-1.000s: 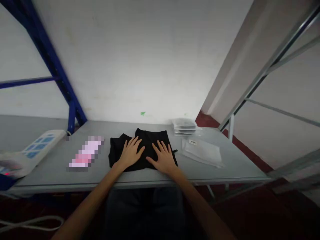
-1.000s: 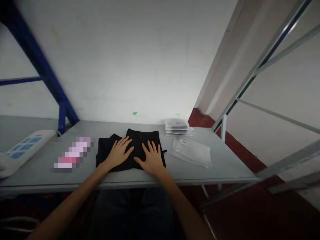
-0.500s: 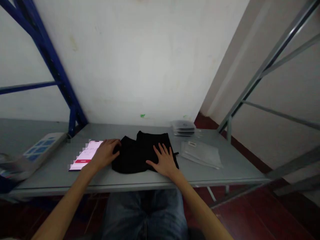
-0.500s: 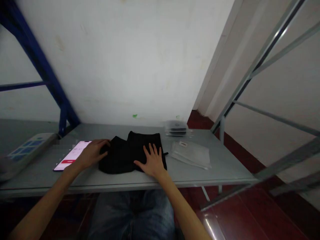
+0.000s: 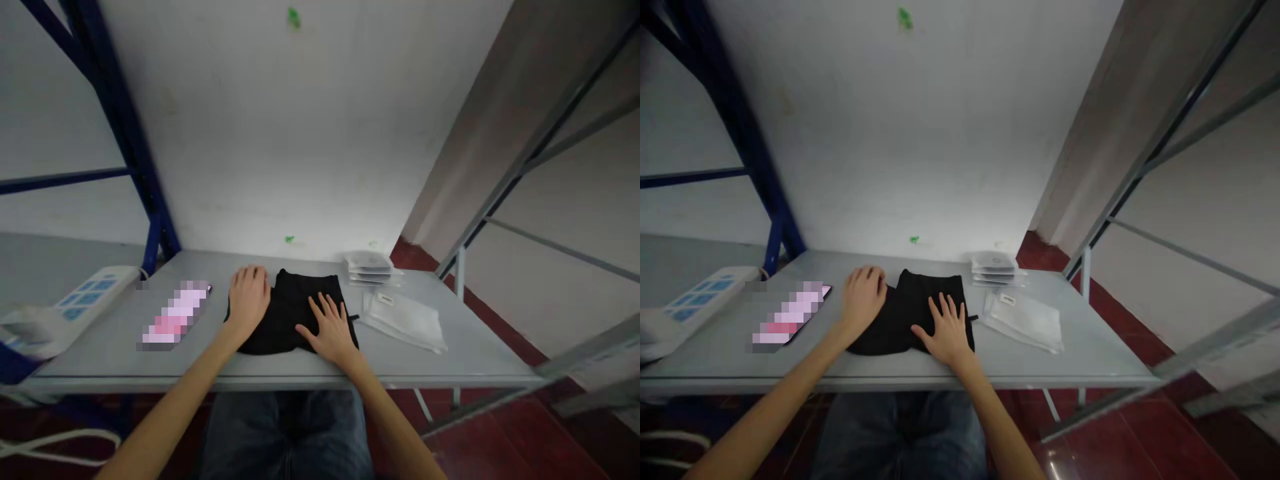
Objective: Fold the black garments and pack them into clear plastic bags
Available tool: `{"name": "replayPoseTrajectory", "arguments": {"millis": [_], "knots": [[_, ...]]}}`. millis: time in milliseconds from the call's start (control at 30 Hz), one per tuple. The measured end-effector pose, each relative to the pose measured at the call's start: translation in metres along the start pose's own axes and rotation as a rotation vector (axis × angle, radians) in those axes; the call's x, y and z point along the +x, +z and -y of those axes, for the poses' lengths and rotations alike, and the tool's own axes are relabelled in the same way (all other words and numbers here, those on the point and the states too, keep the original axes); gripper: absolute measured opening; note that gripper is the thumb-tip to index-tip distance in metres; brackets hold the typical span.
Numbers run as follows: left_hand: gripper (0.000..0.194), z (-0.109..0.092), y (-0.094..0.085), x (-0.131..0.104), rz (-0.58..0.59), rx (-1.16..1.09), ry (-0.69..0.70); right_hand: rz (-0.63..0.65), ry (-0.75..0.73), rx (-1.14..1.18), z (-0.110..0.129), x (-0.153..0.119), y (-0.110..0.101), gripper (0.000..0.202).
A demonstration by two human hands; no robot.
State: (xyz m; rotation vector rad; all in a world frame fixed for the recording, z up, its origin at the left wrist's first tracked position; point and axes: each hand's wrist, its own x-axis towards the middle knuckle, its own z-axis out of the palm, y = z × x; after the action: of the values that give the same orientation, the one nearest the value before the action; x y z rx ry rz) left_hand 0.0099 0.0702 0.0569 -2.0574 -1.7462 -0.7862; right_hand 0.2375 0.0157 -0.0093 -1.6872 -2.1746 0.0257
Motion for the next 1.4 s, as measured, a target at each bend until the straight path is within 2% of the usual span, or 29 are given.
{"name": "replayPoseTrajectory", "arguments": {"millis": [67,133,267,367,500,600,700,833,967,1167,1400], "knots": [[0.026,-0.015,0.007,-0.017,0.054,-0.046,0.092,-0.019,0.002,0.011,0.003,0.002,-0.001,0.073],[0.031,-0.021,0.02,-0.033,0.097,-0.068,0.143,-0.035,0.016,0.036,0.01,0.005,-0.001,0.064],[0.045,-0.011,0.047,-0.05,0.19,-0.115,0.108,-0.037,0.043,0.132,0.031,0.015,0.0,0.058],[0.057,0.003,0.056,-0.053,0.267,-0.182,0.09,-0.018,0.049,0.154,0.042,0.019,0.004,0.063],[0.068,0.016,0.057,-0.049,0.326,-0.231,0.093,0.023,0.001,0.107,0.04,0.011,0.008,0.082],[0.071,0.022,0.056,-0.043,0.375,-0.238,0.112,0.058,-0.015,0.085,0.029,0.004,0.007,0.096],[0.069,0.028,0.057,-0.036,0.395,-0.237,0.138,0.088,-0.018,0.071,0.016,0.003,0.003,0.102],[0.067,0.034,0.061,-0.029,0.383,-0.209,0.157,0.091,-0.026,0.061,0.003,0.009,-0.001,0.103],[0.065,0.037,0.064,-0.027,0.372,-0.185,0.162,0.064,-0.047,0.064,0.001,0.013,-0.002,0.1],[0.065,0.038,0.059,-0.032,0.341,-0.152,0.169,0.032,-0.049,0.03,-0.011,-0.004,-0.009,0.087],[0.066,0.036,0.055,-0.034,0.347,-0.172,0.176,0.064,-0.025,0.044,-0.025,-0.017,-0.014,0.087]]}}
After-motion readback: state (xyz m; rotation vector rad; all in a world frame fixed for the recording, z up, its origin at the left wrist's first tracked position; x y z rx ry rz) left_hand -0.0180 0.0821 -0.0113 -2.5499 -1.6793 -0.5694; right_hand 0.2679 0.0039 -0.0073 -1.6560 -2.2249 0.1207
